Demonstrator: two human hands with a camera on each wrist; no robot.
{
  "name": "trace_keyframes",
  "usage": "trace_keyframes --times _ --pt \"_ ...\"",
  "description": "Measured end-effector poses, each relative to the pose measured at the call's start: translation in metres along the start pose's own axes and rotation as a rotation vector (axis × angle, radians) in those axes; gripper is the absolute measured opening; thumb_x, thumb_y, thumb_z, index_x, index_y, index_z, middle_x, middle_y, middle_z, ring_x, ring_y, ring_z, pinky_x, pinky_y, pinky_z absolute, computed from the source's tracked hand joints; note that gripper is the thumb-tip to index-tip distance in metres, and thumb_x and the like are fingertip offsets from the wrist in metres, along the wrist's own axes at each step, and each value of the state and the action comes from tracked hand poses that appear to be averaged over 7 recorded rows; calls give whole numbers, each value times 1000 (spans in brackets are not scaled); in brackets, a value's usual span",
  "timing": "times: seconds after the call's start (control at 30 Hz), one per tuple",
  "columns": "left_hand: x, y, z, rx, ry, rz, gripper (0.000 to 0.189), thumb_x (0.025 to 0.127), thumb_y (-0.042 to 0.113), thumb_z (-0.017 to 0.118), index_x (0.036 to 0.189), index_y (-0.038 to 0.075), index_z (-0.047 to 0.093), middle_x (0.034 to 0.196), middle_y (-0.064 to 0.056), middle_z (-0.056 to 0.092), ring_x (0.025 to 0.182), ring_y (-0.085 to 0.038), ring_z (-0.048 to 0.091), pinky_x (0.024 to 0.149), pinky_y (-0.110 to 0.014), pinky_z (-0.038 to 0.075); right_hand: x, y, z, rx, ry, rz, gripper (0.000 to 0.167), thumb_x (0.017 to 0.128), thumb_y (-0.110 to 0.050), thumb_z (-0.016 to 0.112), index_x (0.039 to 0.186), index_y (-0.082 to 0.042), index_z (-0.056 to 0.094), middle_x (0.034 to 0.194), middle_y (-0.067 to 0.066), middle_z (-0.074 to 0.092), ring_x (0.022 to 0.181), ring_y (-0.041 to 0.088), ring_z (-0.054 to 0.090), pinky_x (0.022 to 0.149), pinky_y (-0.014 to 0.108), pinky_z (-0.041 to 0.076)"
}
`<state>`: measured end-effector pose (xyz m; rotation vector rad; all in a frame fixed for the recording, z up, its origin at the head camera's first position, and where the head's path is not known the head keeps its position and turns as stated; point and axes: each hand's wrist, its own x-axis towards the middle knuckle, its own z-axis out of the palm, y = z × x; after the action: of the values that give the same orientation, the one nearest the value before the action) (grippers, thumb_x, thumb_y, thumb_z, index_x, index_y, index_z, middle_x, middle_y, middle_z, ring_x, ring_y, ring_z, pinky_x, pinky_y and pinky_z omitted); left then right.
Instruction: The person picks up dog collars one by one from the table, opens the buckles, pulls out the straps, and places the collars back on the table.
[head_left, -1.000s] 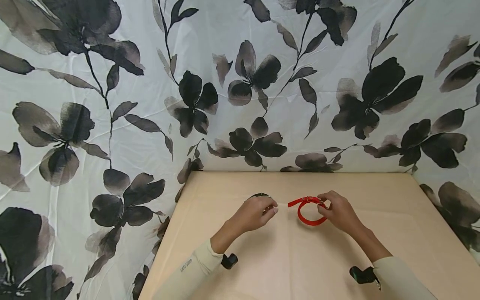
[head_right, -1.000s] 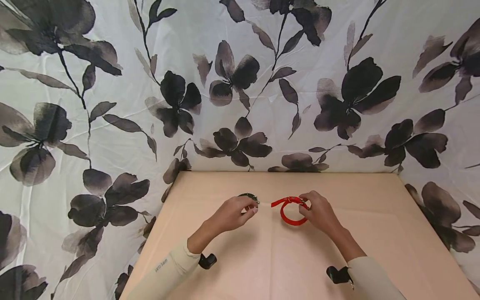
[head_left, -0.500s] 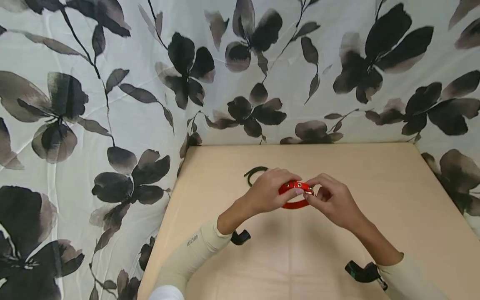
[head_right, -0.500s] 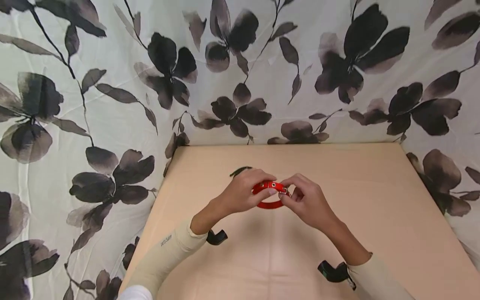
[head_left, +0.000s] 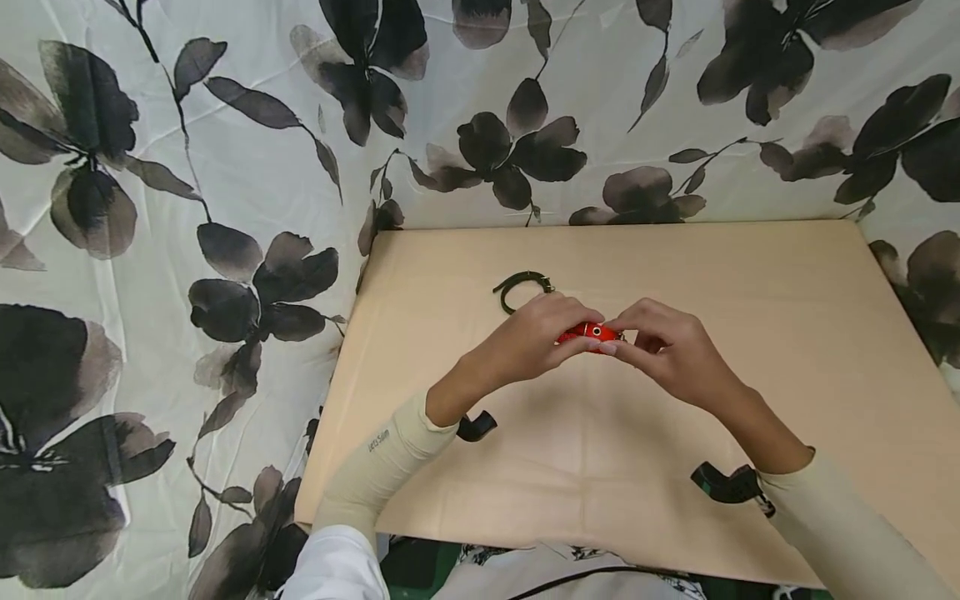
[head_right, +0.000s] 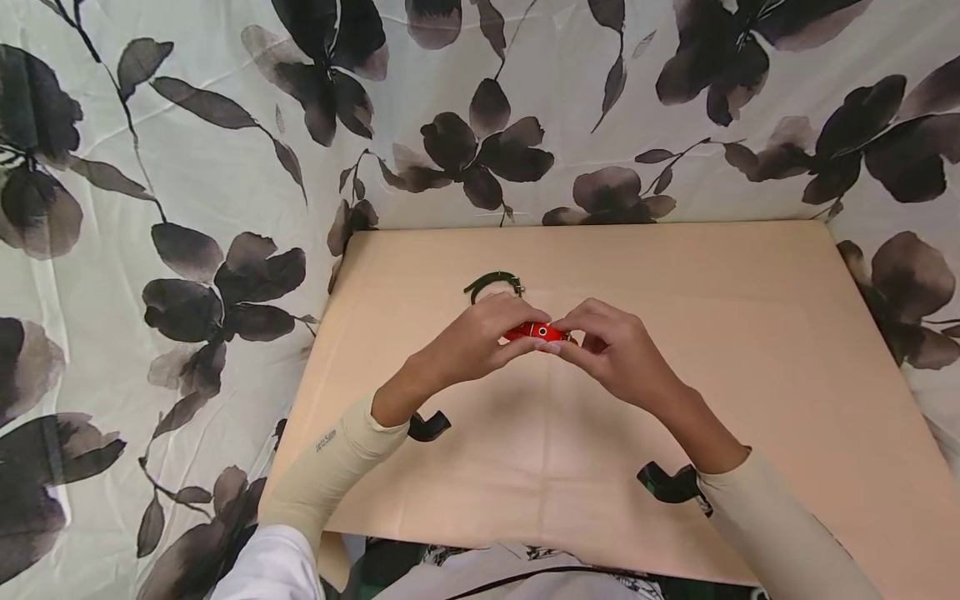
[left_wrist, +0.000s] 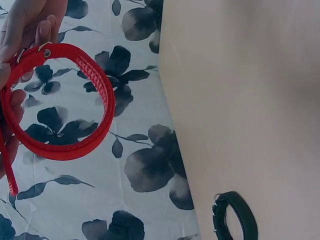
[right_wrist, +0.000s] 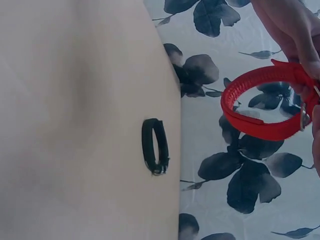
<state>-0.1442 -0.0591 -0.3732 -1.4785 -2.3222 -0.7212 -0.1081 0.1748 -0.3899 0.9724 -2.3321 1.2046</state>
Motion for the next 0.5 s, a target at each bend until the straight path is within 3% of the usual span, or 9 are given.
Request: trace_keyframes --times 0.13,0.2,0.27,0.3,0.4,0.5 --pt "-9 5 -3 2 -10 13 28 92 21 75 113 3 71 102 -2 73 89 -14 61 84 -21 45 0 -2 -1 -42 -62 -97 34 70 2 87 99 -12 76 95 -6 68 63 0 48 54 13 41" --pt "-14 8 -3 7 -13 24 28 91 21 75 113 3 71 101 -2 74 89 -13 62 83 -21 46 0 -3 3 -65 -75 -160 20 80 -12 85 98 -11 76 94 -4 68 63 1 49 54 12 41" --pt "-19 11 0 23 -12 31 28 91 22 75 112 4 71 101 -1 74 88 -12 62 83 -20 46 -3 -3 7 -83 -75 -208 22 89 -28 77 97 -8 75 93 -2 69 62 2 50 53 11 41" --pt "-22 13 2 34 -7 34 28 91 22 75 111 4 71 100 -1 75 88 -12 63 83 -20 46 -5 -4 9 -89 -78 -222 22 90 -29 76 97 -7 75 93 -1 69 62 3 51 54 10 40" --pt "-29 18 13 70 5 26 29 90 26 77 110 6 72 99 0 75 86 -10 63 80 -19 46 -16 -5 14 -101 -80 -203 16 86 -19 80 96 -8 73 92 -2 68 62 3 52 54 9 41" --pt "-35 26 29 83 12 13 29 89 29 78 109 8 73 97 3 75 84 -8 64 76 -18 45 -36 -8 15 -68 -101 -106 34 70 4 83 97 -12 72 94 -7 66 65 0 53 57 9 45"
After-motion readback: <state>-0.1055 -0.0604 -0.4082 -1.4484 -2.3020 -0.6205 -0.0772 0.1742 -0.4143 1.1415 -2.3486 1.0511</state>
